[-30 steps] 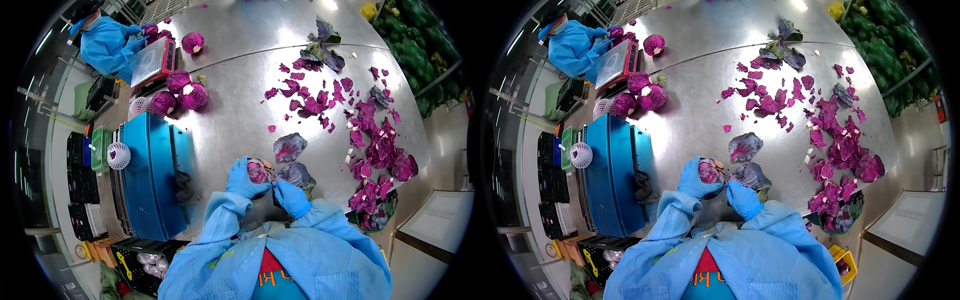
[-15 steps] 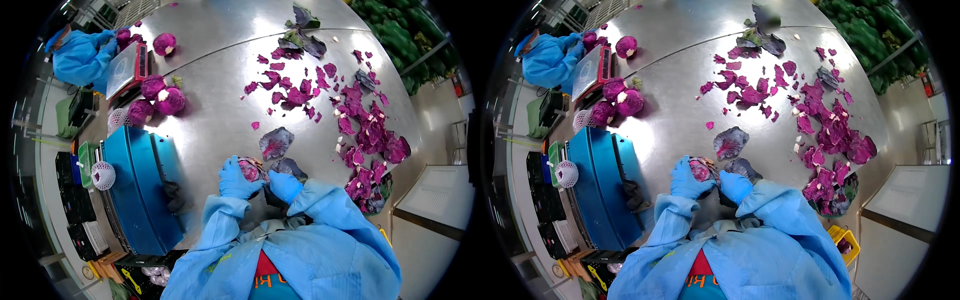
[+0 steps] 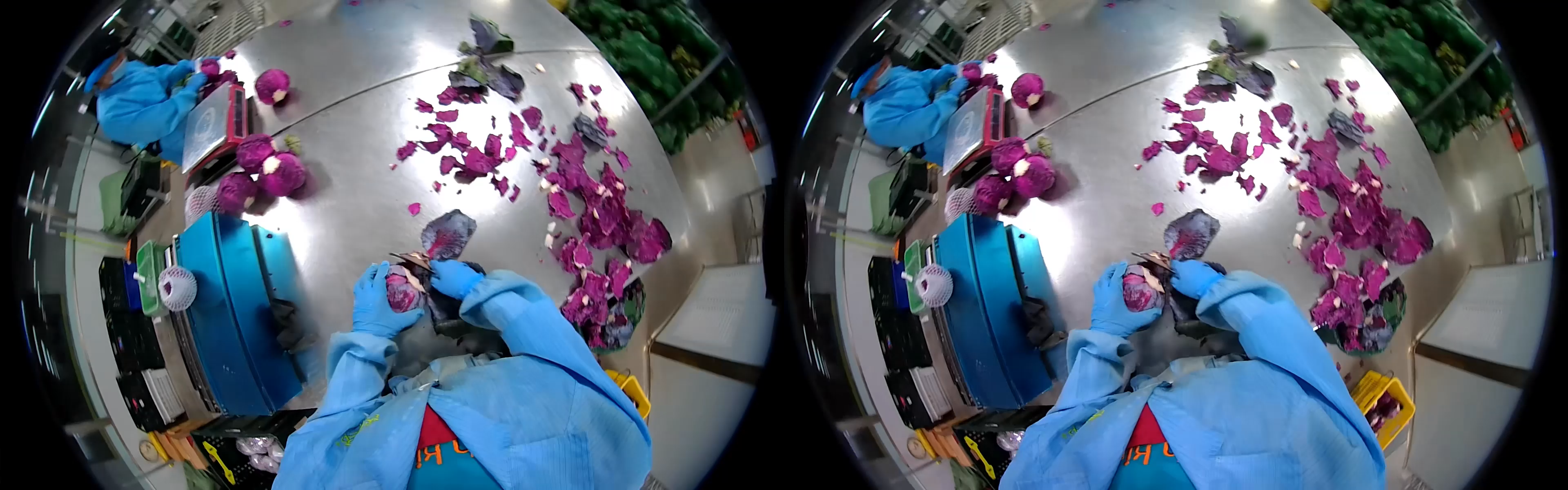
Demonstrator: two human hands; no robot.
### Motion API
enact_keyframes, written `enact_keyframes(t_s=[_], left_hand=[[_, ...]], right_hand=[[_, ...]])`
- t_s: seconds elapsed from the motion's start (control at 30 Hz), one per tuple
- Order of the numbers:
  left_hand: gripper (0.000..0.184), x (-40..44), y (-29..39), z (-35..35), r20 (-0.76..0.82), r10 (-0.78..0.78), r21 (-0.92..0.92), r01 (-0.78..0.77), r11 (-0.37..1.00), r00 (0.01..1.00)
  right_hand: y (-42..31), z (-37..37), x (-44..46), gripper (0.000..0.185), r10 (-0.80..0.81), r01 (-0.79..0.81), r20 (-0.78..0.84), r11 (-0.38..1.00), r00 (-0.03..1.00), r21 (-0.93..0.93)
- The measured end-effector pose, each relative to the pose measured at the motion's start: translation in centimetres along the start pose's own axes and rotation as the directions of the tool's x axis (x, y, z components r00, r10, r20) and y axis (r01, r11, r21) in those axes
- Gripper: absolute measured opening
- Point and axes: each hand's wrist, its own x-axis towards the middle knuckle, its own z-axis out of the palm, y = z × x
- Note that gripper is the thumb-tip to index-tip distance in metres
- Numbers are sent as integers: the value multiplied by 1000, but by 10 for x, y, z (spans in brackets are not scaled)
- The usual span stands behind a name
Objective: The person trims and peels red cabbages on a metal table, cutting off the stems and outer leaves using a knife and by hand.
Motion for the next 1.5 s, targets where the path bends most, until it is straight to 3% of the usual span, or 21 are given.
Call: enact_keyframes(t_s=[0.17,0.2,0.3,0.33,0.37,0.43,0.53,0.63,0.7,0.77,0.87,0.97,1.03,1.1,1.13,1.17,1.2,1.23,1.37,1.43,1.5], left_hand=[[120,-30,-57,-6,-11,-74,-366,65,928,997],[122,-33,-64,-2,-22,-89,-435,71,898,996],[126,-38,-66,3,2,-150,-546,126,828,989],[125,-36,-66,7,3,-150,-599,121,791,989],[125,-34,-65,11,5,-145,-651,114,751,989],[122,-31,-73,6,5,-112,-642,90,762,994],[115,-42,-101,14,10,-180,-797,116,593,984],[98,-61,-121,35,75,-390,-992,109,67,918],[85,-76,-116,30,319,-469,-926,166,-338,823],[84,-73,-94,8,427,-418,-843,185,-505,802],[80,-61,-99,2,455,-437,-878,310,-364,776],[77,-42,-123,11,372,-612,-864,501,47,698],[76,-27,-92,-2,-2,-653,-657,491,572,758],[76,-23,-80,-1,-367,-469,-232,409,882,803],[74,-24,-48,-16,-364,-416,-206,364,909,833],[72,-25,-28,-21,-411,-354,-76,356,931,840],[71,-27,-11,-24,-447,-286,56,345,937,848],[70,-29,1,-23,-473,-209,186,329,926,856],[69,-41,29,15,-455,138,85,-111,990,880],[73,-48,34,51,-263,324,-18,-340,940,909],[90,-66,55,86,-3,335,-26,-335,942,942]], right_hand=[[-12,4,-35,38,208,-197,-56,967,977,162],[-24,-4,-49,28,282,-245,-53,902,958,355],[-61,-14,-76,25,182,23,-265,784,947,620],[-69,-6,-73,27,6,277,-438,767,899,579],[-68,17,-56,29,-87,499,-542,533,836,683],[-100,-9,-46,43,54,7,-36,456,998,890],[-65,51,18,52,-251,455,-647,874,720,168],[-72,21,14,55,-165,103,-375,978,912,-180],[-46,29,24,61,-175,33,-508,960,843,-277],[-30,3,23,62,-106,-69,-568,958,816,-279],[19,-32,24,63,11,-143,-654,978,756,-149],[88,-61,24,56,118,-149,-737,989,665,24],[121,-80,1,46,158,62,-852,974,498,217],[146,-97,-33,40,305,156,-877,910,372,383],[203,-81,-23,38,266,-8,-952,964,152,268],[140,-120,-93,38,602,391,-676,552,424,737],[122,-128,-127,40,632,555,-660,404,405,727],[105,-135,-158,39,715,548,-635,419,292,724],[131,-91,-255,39,826,641,-546,346,138,686],[165,-46,-289,36,850,673,-518,327,98,664],[178,-17,-316,34,918,721,-387,210,87,660]])
